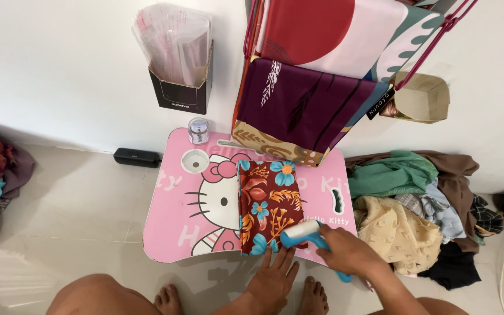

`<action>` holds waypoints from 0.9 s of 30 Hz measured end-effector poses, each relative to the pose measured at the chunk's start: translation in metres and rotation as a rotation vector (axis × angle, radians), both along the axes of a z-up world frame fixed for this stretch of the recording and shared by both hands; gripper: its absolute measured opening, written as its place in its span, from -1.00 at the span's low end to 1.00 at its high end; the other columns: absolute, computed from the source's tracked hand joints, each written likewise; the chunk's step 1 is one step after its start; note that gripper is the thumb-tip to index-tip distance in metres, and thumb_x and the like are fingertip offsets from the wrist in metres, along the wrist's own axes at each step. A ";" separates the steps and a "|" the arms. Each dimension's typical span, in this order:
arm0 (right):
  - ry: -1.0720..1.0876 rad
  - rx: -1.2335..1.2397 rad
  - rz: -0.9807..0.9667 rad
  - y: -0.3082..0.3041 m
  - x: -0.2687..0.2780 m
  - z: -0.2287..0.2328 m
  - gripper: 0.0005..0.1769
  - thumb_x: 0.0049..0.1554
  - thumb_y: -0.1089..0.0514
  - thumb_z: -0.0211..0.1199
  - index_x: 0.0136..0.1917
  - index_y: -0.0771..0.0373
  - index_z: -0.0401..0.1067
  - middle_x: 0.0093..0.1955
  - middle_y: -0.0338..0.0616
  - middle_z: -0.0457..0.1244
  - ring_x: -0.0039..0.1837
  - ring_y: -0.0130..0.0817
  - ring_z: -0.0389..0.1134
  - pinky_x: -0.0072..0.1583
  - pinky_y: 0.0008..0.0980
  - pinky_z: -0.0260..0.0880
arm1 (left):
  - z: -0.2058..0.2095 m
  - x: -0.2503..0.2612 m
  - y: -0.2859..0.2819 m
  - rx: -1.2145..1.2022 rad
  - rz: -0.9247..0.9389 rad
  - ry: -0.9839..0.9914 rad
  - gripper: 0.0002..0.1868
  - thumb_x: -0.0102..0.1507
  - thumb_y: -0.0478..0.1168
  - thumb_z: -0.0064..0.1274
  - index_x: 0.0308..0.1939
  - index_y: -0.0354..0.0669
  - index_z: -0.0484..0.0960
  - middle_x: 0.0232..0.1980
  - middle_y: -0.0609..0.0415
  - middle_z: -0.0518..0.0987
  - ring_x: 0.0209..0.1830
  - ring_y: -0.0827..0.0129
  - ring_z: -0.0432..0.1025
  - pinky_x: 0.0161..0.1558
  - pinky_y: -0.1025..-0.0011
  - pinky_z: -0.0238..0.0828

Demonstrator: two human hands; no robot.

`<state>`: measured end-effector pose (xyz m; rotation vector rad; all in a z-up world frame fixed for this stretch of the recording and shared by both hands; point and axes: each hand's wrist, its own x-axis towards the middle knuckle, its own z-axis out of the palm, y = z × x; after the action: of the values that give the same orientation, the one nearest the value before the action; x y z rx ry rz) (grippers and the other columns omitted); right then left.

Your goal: Using a lint roller to clean a patterned hijab on a small table and then folding it neatly.

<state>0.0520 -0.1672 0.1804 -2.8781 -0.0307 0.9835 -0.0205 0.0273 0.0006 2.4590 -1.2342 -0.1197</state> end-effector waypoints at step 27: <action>-0.389 0.199 0.248 0.126 0.007 -0.009 -0.69 0.17 0.14 0.05 0.13 0.33 0.34 -0.27 0.03 0.39 -0.29 0.05 0.44 -0.23 -0.03 0.42 | -0.013 0.024 0.013 0.269 0.222 0.192 -0.12 0.12 -0.16 0.26 0.42 -0.56 0.26 0.50 -0.58 0.07 0.46 -0.41 -0.05 0.21 -0.51 0.02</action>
<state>0.0595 -0.0409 0.1716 -2.8717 -0.4938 0.4019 0.0031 0.0400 -0.0121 2.7175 -0.9077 -0.4769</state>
